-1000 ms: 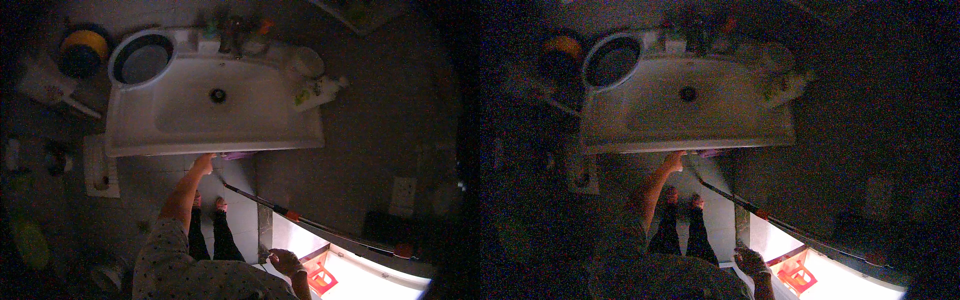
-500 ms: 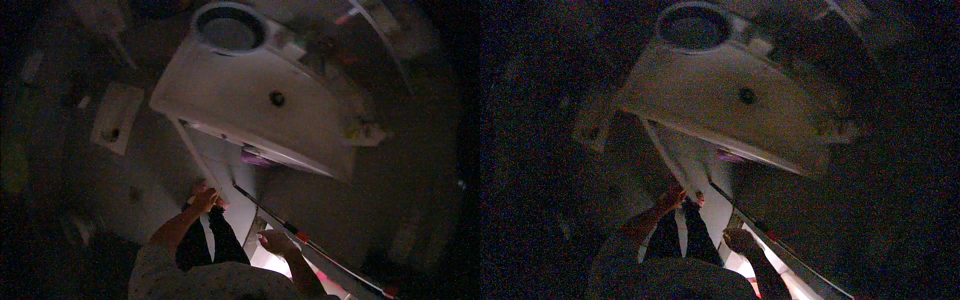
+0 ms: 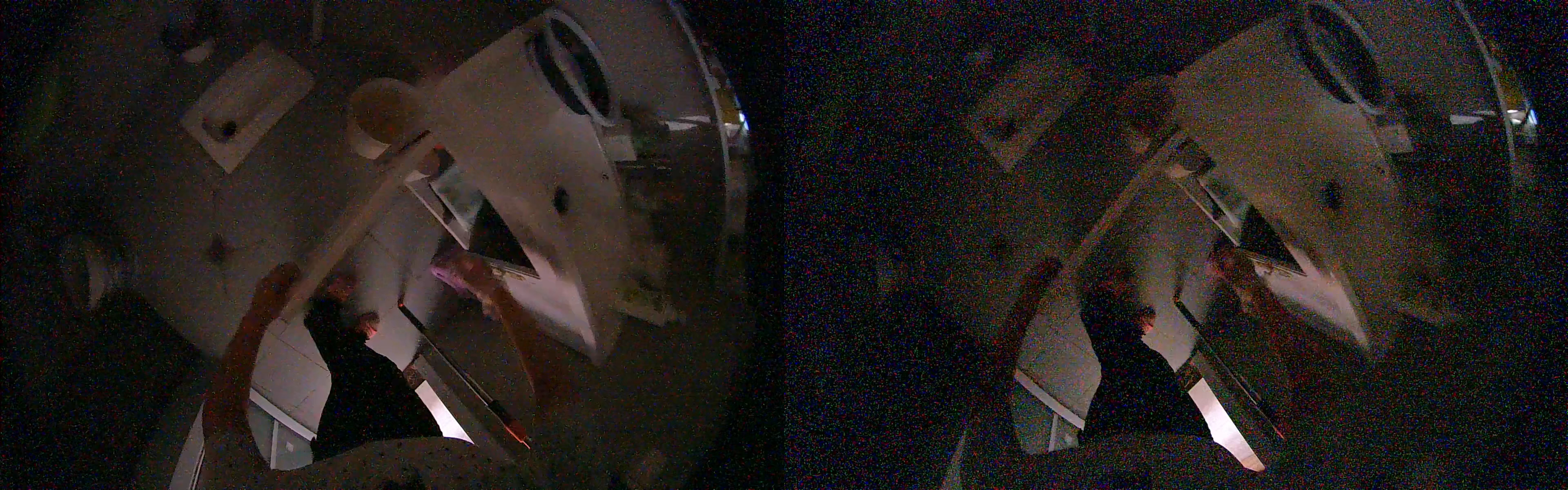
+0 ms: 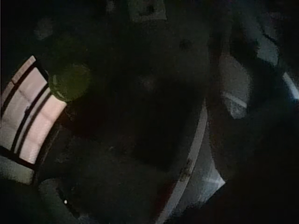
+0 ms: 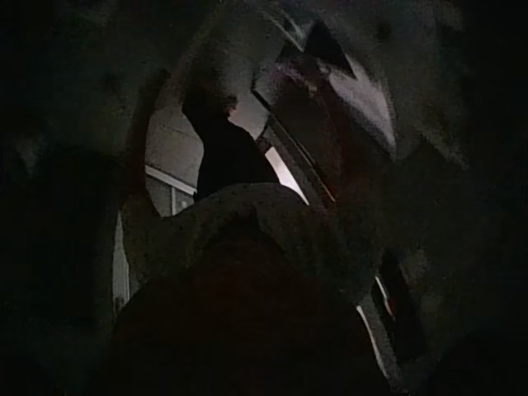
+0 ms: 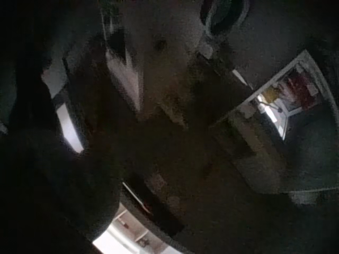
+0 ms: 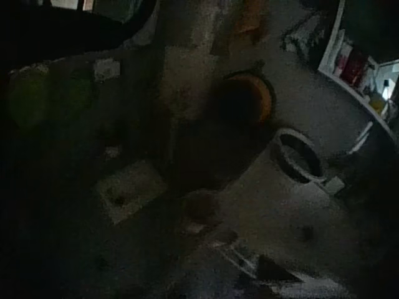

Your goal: The person cleans the balcony floor using a cloth and a spray bottle. They wipe the tiles while sitting, then retrieve a spray bottle from a cabinet and continue cleaning.

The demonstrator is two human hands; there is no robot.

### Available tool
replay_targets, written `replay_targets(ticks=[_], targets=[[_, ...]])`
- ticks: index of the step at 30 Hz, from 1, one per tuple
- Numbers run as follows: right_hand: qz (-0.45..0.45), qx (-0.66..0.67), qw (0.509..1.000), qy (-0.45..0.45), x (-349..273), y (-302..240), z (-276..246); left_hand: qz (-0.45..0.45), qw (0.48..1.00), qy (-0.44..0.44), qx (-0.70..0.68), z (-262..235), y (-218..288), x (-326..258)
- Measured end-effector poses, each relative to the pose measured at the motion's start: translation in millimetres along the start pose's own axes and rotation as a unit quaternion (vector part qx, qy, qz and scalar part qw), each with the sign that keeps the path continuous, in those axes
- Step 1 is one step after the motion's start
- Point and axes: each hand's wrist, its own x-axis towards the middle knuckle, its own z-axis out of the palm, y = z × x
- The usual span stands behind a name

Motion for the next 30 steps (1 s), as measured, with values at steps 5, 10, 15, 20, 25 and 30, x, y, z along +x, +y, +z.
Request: replay_targets(ticks=[5, 10, 15, 20, 25, 30], targets=[[0.014, 0.189, 0.976, 0.109, 2.1, -64.6, 2.6, 0.018, 0.990, 0.012, -0.139, -28.4, -9.6, -49.5], [-0.090, 0.212, 0.953, 0.198, 63.9, -146.4, -64.0, 0.047, 0.994, 0.021, -0.098, -30.1, 5.9, 38.6], [-0.159, 0.175, 0.934, 0.267, 119.7, -186.8, -90.6, 0.179, 0.966, 0.014, -0.187, -14.9, 18.5, 53.8], [-0.181, 0.164, 0.927, 0.284, 182.6, -190.7, -60.3, -0.046, 0.940, 0.006, -0.338, -5.4, -26.0, 23.6], [-0.204, 0.136, 0.904, 0.351, 188.1, -175.1, -72.0, 0.005, 0.977, -0.008, -0.215, 7.6, -17.9, 11.6], [-0.207, 0.132, 0.896, 0.370, 185.7, -136.0, -30.3, 0.003, 0.963, 0.009, -0.269, 19.7, -89.7, -25.4]])
